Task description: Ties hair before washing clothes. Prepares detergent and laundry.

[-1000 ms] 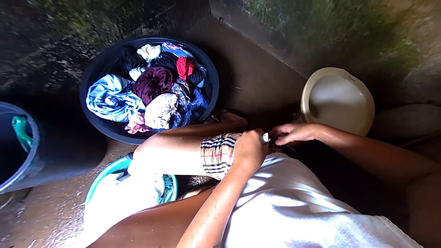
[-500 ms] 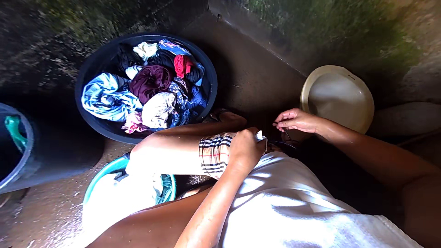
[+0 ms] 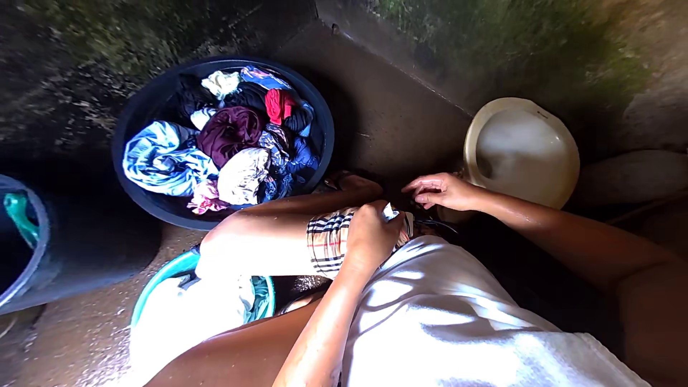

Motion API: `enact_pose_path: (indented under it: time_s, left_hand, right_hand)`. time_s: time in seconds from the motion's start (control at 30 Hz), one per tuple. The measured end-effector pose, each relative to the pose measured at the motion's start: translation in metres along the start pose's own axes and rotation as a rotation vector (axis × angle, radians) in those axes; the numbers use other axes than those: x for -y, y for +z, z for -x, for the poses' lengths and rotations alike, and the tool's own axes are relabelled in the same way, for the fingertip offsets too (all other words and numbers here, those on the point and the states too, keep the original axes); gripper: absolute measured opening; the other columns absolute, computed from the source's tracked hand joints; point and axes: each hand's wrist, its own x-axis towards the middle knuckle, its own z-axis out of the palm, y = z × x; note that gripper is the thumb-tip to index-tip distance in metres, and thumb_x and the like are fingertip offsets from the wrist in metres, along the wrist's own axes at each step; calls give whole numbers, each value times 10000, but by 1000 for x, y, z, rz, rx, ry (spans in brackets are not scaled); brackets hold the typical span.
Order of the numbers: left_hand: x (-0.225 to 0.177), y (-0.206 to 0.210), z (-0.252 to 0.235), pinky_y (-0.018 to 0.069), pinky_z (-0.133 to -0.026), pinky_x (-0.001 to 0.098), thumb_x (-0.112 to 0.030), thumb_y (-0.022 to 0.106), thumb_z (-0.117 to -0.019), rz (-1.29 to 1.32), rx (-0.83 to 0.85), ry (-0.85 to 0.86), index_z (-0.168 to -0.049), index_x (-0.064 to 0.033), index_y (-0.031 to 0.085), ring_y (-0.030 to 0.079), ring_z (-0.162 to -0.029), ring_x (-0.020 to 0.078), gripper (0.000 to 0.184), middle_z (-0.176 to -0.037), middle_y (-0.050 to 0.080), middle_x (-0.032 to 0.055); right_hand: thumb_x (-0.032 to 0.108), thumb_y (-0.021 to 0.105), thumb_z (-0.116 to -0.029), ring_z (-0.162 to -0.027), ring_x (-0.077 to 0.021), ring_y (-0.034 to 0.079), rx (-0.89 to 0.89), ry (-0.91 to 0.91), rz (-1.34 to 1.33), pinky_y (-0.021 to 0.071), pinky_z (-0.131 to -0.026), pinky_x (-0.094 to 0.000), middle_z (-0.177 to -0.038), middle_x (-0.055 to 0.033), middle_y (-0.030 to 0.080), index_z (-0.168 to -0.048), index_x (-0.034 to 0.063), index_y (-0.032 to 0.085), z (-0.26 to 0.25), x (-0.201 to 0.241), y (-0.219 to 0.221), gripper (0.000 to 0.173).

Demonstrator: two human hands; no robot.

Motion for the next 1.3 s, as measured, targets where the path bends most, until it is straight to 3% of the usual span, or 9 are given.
enact_pose_path:
  time_s: [0.3,0.47,0.57,0.67,0.9,1.0,1.1,1.2,1.3]
  left_hand:
    - [-6,3,2,527,-740,467,-303,708,-960,-16,-3,-19,-944,-103,728,659,-780,209,202,-804,678,62]
    - [-7,3,1,519,-714,464,-293,701,-963,-15,5,-13,-902,-99,715,642,-754,206,203,-772,657,53]
    - [-8,1,2,520,-726,467,-300,706,-961,-11,12,-22,-914,-98,725,644,-762,209,208,-779,663,60]
    - [-7,2,1,525,-719,456,-304,705,-960,-7,5,-20,-909,-109,722,647,-749,197,202,-771,665,47]
    - [-22,8,1,534,-742,486,-288,688,-966,-39,4,-20,-908,-87,703,665,-786,237,210,-795,671,78]
    - [-25,8,6,539,-818,553,-271,655,-980,-170,60,17,-1017,-78,723,696,-918,317,208,-917,713,137]
    - [-23,-7,12,516,-936,589,-227,598,-994,-369,291,55,-1248,-165,710,668,-1117,354,284,-1162,714,146]
    - [-32,-11,21,505,-898,634,-114,581,-977,-572,454,80,-1335,-108,641,632,-1151,440,363,-1248,652,227]
    - [-27,-6,35,525,-845,604,-87,614,-947,-547,265,221,-1276,-128,694,679,-1059,411,341,-1154,704,198]
  right_hand:
    - [138,829,-853,-711,-42,647,4,-113,-1,550,-681,-220,-768,-15,690,-898,26,696,0,-3,10,180]
    - [116,672,-975,-902,-56,693,65,-184,62,588,-829,-255,-1043,-52,745,-1117,12,730,0,-2,12,185]
    - [113,747,-915,-954,-78,681,7,-305,49,577,-849,-236,-1001,-60,727,-943,-3,758,-2,-6,11,120]
    - [139,858,-817,-815,-63,644,-32,-269,-1,548,-698,-207,-879,-42,676,-809,16,699,-4,-4,11,201]
    - [71,836,-757,-761,-135,609,-62,-190,222,520,-680,-310,-803,-66,623,-746,22,635,-15,9,32,207]
    - [-21,775,-733,-702,-207,608,-162,-227,344,514,-621,-386,-732,-100,587,-683,11,576,-22,8,51,208]
    - [-42,767,-751,-702,-211,623,16,-68,308,517,-637,-427,-733,-97,633,-763,12,640,-28,11,36,138]
    - [-19,718,-871,-906,-160,694,360,-44,164,578,-835,-353,-982,-113,740,-980,-28,749,-35,24,-11,114]
    - [32,663,-963,-940,-154,671,340,9,242,556,-852,-319,-1053,-121,718,-1037,-26,743,-46,34,-32,123]
